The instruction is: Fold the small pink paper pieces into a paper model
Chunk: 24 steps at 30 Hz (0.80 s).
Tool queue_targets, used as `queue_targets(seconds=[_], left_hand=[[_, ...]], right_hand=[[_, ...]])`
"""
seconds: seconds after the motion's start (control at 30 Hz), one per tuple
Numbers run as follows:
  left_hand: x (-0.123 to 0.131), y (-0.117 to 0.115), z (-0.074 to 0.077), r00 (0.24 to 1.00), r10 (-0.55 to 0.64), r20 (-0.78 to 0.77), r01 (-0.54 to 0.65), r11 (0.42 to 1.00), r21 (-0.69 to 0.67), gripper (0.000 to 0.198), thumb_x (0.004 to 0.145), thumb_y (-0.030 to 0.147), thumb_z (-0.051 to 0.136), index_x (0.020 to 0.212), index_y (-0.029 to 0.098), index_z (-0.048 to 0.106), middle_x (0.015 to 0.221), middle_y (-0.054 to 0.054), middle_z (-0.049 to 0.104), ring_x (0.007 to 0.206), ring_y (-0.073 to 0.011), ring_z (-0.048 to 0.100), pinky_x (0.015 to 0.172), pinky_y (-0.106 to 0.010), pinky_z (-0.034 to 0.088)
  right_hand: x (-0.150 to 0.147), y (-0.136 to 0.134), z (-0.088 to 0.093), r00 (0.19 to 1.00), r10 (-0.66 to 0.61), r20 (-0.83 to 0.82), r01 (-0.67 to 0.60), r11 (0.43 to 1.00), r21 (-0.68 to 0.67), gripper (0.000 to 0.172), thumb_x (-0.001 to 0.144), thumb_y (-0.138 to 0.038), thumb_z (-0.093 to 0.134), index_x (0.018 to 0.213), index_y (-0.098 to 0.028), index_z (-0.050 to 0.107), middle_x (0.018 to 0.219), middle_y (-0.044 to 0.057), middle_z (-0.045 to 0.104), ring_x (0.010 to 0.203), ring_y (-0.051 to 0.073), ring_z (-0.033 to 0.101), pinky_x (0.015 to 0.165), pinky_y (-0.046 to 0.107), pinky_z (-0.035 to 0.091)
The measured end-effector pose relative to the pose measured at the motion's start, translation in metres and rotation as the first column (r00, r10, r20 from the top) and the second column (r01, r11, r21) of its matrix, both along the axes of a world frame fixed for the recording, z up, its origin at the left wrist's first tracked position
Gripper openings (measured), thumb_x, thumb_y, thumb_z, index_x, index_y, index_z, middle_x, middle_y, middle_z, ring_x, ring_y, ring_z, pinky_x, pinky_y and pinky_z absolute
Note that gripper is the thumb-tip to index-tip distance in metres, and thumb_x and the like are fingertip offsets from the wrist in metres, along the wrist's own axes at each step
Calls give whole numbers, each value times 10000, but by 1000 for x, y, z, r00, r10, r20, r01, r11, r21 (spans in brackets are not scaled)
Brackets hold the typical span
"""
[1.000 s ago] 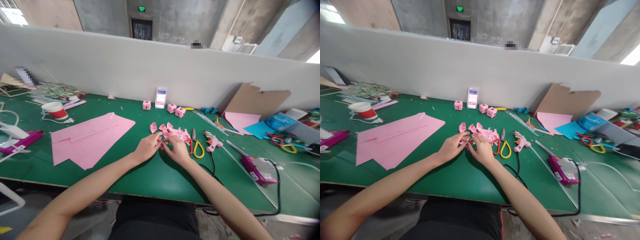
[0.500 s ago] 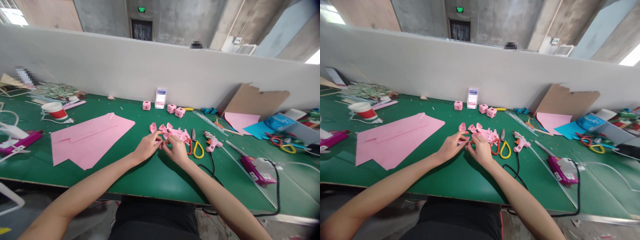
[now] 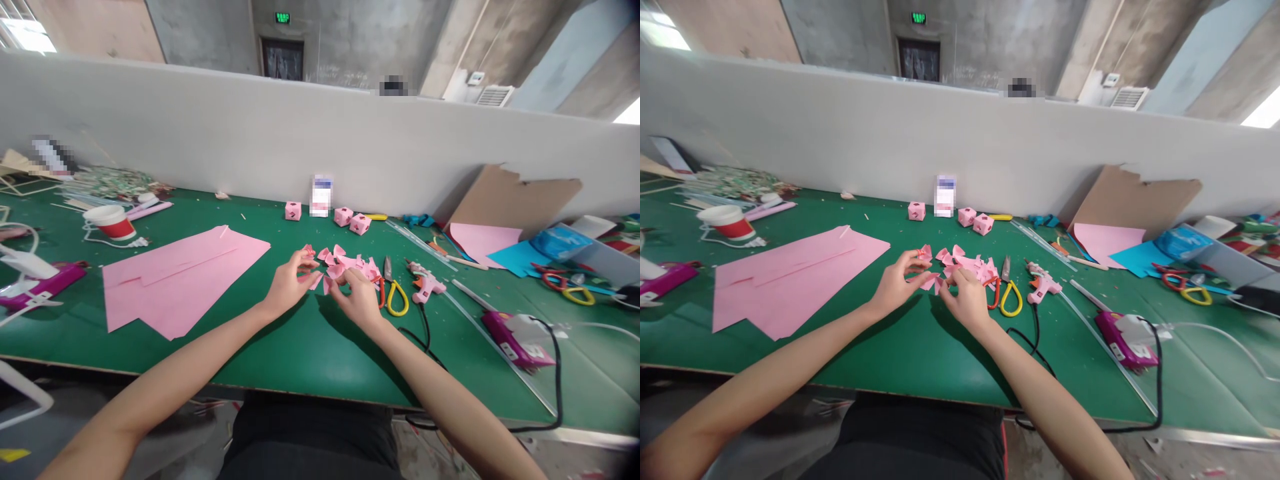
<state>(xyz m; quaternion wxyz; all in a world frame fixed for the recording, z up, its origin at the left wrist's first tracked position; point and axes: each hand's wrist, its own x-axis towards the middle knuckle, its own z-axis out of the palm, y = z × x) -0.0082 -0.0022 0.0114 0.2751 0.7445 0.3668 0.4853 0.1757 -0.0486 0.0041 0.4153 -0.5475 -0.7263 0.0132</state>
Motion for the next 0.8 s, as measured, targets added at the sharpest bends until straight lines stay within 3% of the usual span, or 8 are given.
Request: queue_targets(seconds=[0.13,0.33,0.8], left_hand=[[6,-6,-4,993,-100,-64,98,994,-39,359,849,267,635,1175,205,497,993,-52,739,926,-183,712,858,-329,568],[4,-7,-2,996,-67,-51,64,996,-66,288,867,265,599,1134,193,519,896,-31,739,819,-164,716,763,-287,579],[6,-11,-6,976,-130,-177,135,991,19,300,872,228,602,1161,215,524,903,-16,724,859,-169,709,823,-326,573]], right_hand=[[-1,0,-2,1000,10,-8,-10,999,-39,178,858,-283,545,697,-211,525,741,31,612,681,169,571,637,271,428],[2,3,-7,997,13,-69,-19,996,-86,159,861,-294,555,726,-211,548,756,23,638,693,174,592,631,280,434],[-2,1,-6,989,128,-76,-136,984,-112,115,867,-274,560,788,-214,619,782,27,671,748,184,619,648,282,453]])
